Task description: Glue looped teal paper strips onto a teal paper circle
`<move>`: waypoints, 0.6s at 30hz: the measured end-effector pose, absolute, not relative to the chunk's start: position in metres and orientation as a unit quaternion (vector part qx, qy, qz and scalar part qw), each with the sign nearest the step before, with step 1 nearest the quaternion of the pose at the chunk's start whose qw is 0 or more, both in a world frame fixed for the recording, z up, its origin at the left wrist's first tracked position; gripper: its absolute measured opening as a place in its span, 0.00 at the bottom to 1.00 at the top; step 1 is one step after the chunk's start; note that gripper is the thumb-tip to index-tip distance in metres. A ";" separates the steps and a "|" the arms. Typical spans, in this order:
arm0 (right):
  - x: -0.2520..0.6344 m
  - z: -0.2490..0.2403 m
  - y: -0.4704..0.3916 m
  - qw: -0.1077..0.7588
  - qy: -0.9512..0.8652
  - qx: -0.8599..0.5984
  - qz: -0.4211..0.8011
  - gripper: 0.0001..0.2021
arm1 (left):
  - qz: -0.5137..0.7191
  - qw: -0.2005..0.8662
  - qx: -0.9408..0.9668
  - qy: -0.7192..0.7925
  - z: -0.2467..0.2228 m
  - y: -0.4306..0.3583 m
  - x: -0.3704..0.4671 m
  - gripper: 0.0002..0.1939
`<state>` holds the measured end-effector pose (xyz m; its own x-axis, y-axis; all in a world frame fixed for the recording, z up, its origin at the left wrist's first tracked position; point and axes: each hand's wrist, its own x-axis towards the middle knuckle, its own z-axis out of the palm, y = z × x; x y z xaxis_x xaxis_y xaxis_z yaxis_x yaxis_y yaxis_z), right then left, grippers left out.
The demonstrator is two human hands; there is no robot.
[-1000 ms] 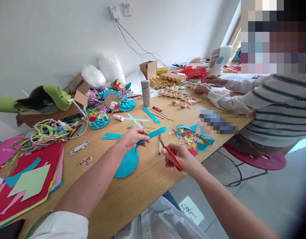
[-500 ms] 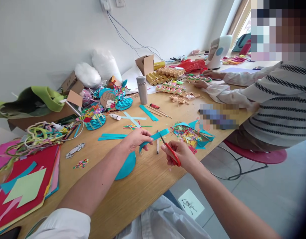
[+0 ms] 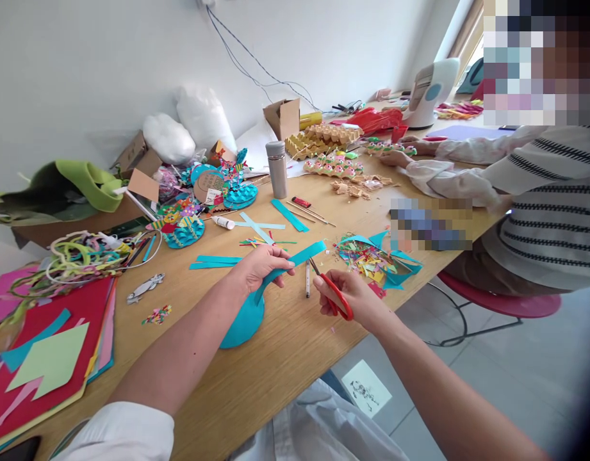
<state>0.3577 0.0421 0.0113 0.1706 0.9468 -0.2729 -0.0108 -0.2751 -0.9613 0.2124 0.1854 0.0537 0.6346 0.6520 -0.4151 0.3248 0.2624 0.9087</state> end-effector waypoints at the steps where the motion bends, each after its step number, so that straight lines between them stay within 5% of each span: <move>1: 0.358 0.011 0.043 0.467 -0.383 -0.607 0.517 0.23 | 0.117 0.682 0.595 0.409 0.054 0.185 0.213 0.06; 18: 0.362 0.012 0.044 0.468 -0.371 -0.640 0.484 0.26 | 0.082 0.684 0.609 0.393 0.047 0.188 0.222 0.03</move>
<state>0.3621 0.0441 0.0121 0.2569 0.9276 -0.2714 0.0223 -0.2864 -0.9579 0.2216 0.1878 0.0474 0.6774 0.5908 -0.4384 0.3674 0.2445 0.8973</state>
